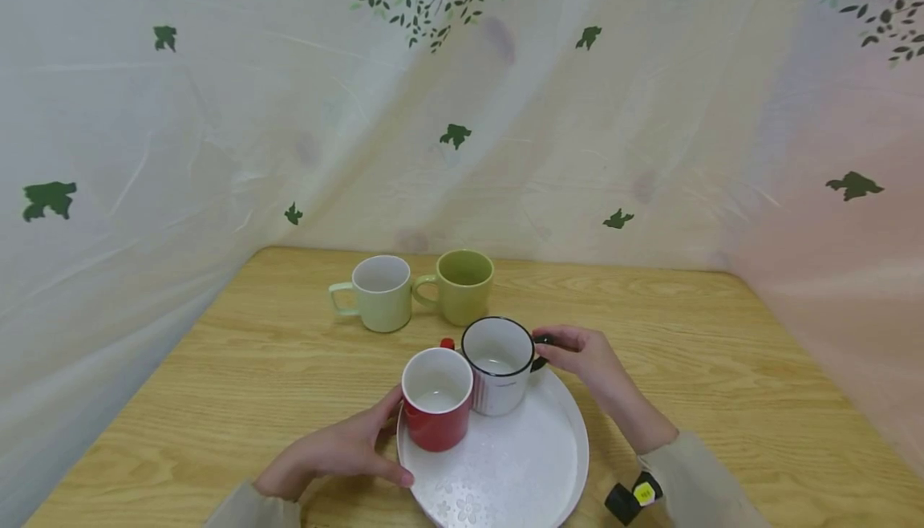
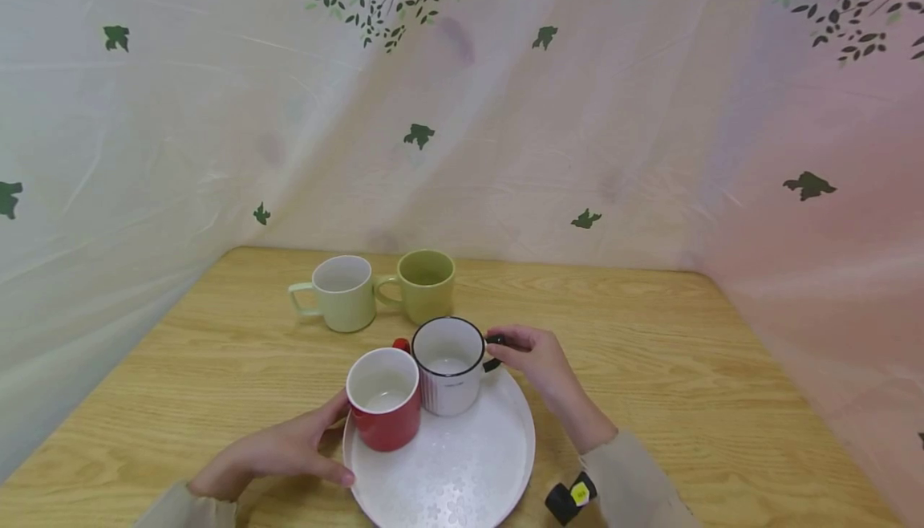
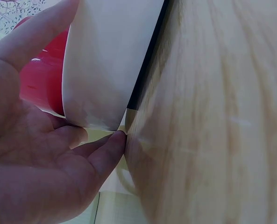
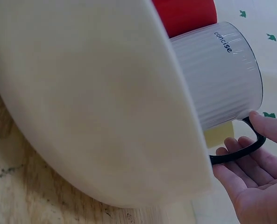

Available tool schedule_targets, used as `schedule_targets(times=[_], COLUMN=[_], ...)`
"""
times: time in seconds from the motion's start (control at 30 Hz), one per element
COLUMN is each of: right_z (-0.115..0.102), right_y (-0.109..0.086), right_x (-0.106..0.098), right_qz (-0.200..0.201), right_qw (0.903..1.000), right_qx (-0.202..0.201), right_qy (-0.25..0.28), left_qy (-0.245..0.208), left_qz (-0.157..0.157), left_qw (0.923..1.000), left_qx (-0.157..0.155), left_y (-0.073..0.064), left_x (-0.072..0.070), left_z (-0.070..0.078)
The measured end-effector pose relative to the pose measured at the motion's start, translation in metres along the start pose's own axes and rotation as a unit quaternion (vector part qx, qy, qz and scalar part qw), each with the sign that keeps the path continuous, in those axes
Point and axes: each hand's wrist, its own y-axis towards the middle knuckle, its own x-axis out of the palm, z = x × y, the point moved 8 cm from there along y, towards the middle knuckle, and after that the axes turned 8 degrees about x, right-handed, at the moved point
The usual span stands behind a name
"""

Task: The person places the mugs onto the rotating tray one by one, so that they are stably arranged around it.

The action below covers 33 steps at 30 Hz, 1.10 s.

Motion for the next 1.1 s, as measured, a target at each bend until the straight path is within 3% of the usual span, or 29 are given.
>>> schedule_targets(times=[0.4,0.6,0.73,0.87,1.1], right_z=[0.003,0.009,0.011,0.018,0.037], right_y=[-0.001,-0.001,-0.001,-0.004,-0.014], right_x=[0.0,-0.005,-0.008,-0.007,0.0], right_qz=[0.012,-0.006,-0.045,-0.114,-0.276], right_qw=[0.9994,0.9975,0.9956,0.9882,0.9552], right_qx=[0.0,0.0,-0.02,-0.028,-0.021], right_qy=[-0.033,-0.071,-0.08,-0.098,-0.104], left_qy=[-0.005,0.004,0.005,-0.002,-0.016], left_qz=[-0.002,0.0,-0.002,-0.005,-0.008], left_qw=[0.9999,0.9998,0.9998,0.9998,0.9997], left_qx=[-0.009,-0.017,-0.019,-0.019,-0.014], left_y=[0.0,-0.001,-0.001,-0.001,0.0], left_x=[0.0,-0.001,-0.001,-0.001,0.0], left_z=[-0.002,-0.003,-0.002,-0.001,-0.001])
